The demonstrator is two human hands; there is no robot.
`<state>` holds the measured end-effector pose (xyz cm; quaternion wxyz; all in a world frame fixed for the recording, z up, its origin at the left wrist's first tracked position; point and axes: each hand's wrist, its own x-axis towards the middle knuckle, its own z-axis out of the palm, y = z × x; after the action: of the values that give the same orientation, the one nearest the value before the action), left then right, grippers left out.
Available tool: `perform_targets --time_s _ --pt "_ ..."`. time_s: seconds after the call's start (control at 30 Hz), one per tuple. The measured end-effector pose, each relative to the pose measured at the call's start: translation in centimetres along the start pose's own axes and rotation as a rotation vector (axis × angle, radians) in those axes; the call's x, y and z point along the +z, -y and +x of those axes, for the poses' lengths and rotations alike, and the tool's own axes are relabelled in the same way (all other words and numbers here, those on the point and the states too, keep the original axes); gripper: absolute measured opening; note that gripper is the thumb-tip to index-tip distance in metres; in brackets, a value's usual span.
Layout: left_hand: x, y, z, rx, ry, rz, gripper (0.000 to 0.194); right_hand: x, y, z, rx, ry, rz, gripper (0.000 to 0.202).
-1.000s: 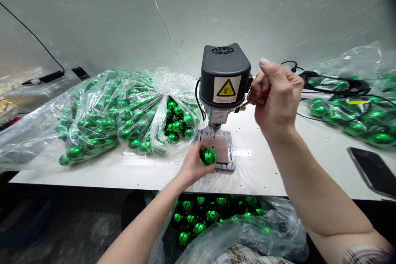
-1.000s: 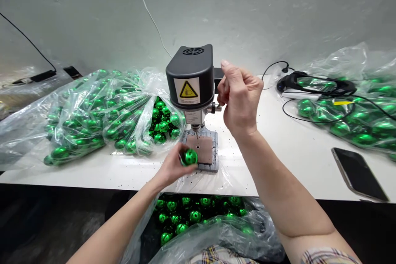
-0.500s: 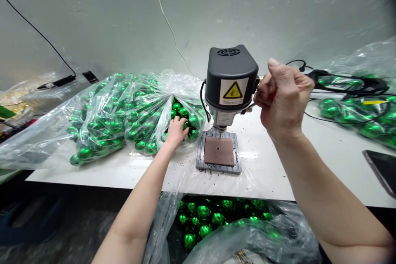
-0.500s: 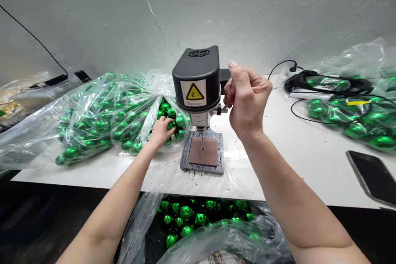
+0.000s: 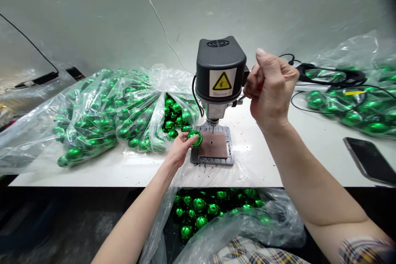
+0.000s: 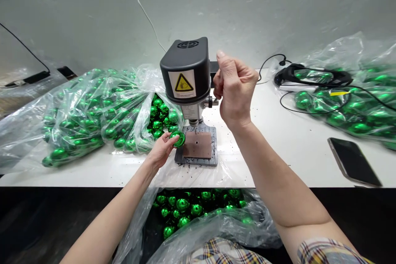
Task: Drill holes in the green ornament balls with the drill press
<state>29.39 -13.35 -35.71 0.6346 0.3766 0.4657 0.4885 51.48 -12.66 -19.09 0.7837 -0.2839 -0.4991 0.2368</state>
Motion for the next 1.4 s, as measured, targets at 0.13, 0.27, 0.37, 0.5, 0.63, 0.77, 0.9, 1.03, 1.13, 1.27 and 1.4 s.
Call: perform_targets --time_s 0.13,0.27,0.37,0.5,0.63,0.77,0.9,1.03,1.13,1.27,1.4 --pt "0.8 0.5 1.4 0.009 0.041 -0.007 0.061 0.5 0.5 -0.1 0.008 -0.054 0.033 0.052" --pt "1.6 1.3 2.2 0.084 0.123 0.068 0.061 1.0 0.8 -0.2 -0.005 -0.105 0.069 0.051" --pt "2.2 2.1 2.4 0.14 0.153 0.152 0.056 1.1 0.7 -0.1 -0.018 -0.095 0.06 0.053" --pt "3.0 2.8 2.7 0.231 0.169 0.236 0.051 0.9 0.5 -0.1 -0.032 -0.071 0.047 0.054" --pt "3.4 3.5 2.9 0.295 0.184 0.319 0.049 0.4 0.1 0.1 -0.039 -0.035 0.01 0.054" --pt "3.1 4.1 2.5 0.379 0.215 0.422 0.051 0.3 -0.1 0.1 -0.045 -0.015 -0.031 0.054" --pt "2.8 4.8 1.8 0.485 0.157 0.58 0.058 0.6 0.2 -0.2 -0.047 -0.05 0.028 0.053" --pt "2.8 5.2 1.5 0.538 0.108 0.669 0.057 0.7 0.6 -0.9 -0.057 -0.081 0.035 0.051" --pt "2.8 5.4 1.5 0.547 0.114 0.676 0.056 0.5 0.7 -1.6 -0.088 -0.065 -0.002 0.052" --pt "2.7 5.6 1.7 0.531 0.142 0.659 0.057 -0.1 0.4 -3.0 -0.144 -0.066 -0.02 0.051" --pt "2.7 5.7 1.7 0.53 0.141 0.663 0.057 -0.9 -0.5 -4.7 -0.237 -0.028 -0.04 0.053"
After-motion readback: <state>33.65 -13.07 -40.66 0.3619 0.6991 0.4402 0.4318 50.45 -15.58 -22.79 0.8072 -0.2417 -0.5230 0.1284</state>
